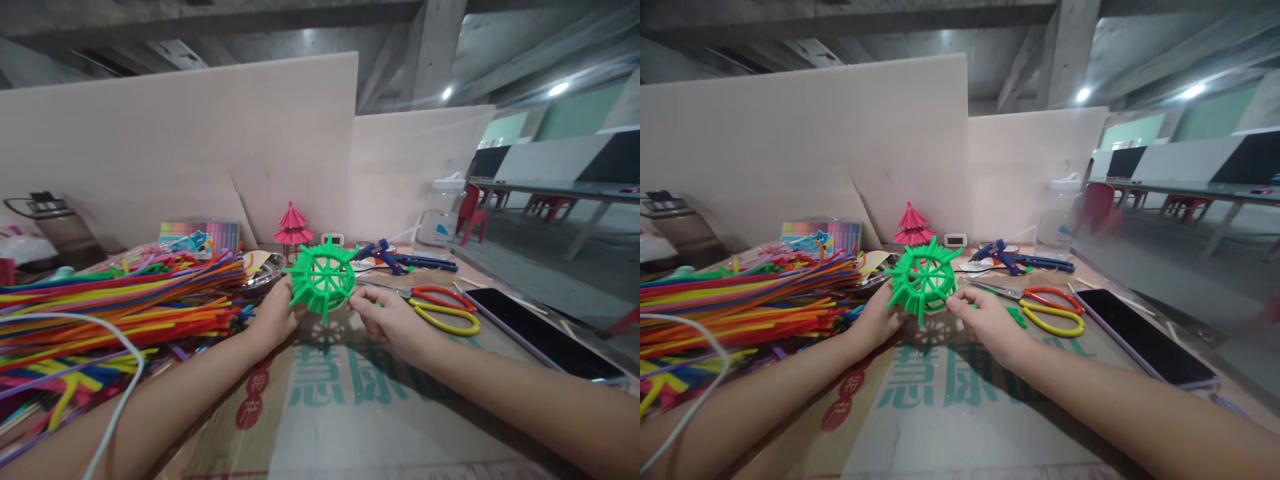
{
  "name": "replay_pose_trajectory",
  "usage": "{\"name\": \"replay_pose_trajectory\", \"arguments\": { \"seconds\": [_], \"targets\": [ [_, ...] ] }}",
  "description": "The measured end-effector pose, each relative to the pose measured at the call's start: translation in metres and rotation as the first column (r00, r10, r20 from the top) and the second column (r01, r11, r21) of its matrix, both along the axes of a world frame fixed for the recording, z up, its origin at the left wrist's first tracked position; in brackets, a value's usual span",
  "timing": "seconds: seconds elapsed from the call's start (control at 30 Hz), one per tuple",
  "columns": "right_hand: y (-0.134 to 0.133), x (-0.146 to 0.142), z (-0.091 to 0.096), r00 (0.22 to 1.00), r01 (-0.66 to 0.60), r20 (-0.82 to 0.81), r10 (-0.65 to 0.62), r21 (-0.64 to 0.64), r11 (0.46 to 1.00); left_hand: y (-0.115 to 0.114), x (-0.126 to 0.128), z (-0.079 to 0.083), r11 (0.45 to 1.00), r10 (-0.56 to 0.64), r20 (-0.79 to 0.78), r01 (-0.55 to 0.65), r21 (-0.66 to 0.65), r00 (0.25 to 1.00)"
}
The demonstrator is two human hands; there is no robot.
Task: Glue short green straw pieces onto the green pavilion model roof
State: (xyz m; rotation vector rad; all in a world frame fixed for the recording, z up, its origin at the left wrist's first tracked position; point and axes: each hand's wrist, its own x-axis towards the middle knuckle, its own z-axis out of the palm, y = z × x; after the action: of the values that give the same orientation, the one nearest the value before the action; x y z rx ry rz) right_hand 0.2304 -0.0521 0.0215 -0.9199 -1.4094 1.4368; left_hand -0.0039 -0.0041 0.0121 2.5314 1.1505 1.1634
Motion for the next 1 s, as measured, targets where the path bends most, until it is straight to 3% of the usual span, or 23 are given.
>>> {"name": "replay_pose_trajectory", "arguments": {
  "seconds": [0.13,0.37,0.5,0.8,1.0],
  "targets": [
    [0.0,0.0,-0.001,0.999,-0.021,-0.042,0.021,-0.009,1.0,0.0,0.0,-0.001,1.0,0.005,0.017,-0.004,-0.02,1.0],
    [-0.002,0.001,-0.001,0.992,0.03,0.12,-0.037,0.066,0.997,0.004,-0.003,-0.011,1.0,0.021,0.006,-0.021,0.011,1.0],
    [-0.002,0.001,0.0,0.987,0.046,0.152,-0.059,0.089,0.995,0.004,-0.003,-0.009,1.0,0.016,-0.002,-0.016,-0.002,1.0],
    [-0.001,0.001,-0.004,0.989,0.027,0.143,-0.036,0.068,0.997,0.004,-0.004,-0.007,1.0,0.003,-0.042,-0.003,0.0,0.999],
    [-0.001,0.0,-0.004,0.998,0.014,0.064,-0.017,0.035,0.999,0.004,-0.001,-0.006,0.998,-0.029,0.028,0.031,-0.052,0.999]
  ]
}}
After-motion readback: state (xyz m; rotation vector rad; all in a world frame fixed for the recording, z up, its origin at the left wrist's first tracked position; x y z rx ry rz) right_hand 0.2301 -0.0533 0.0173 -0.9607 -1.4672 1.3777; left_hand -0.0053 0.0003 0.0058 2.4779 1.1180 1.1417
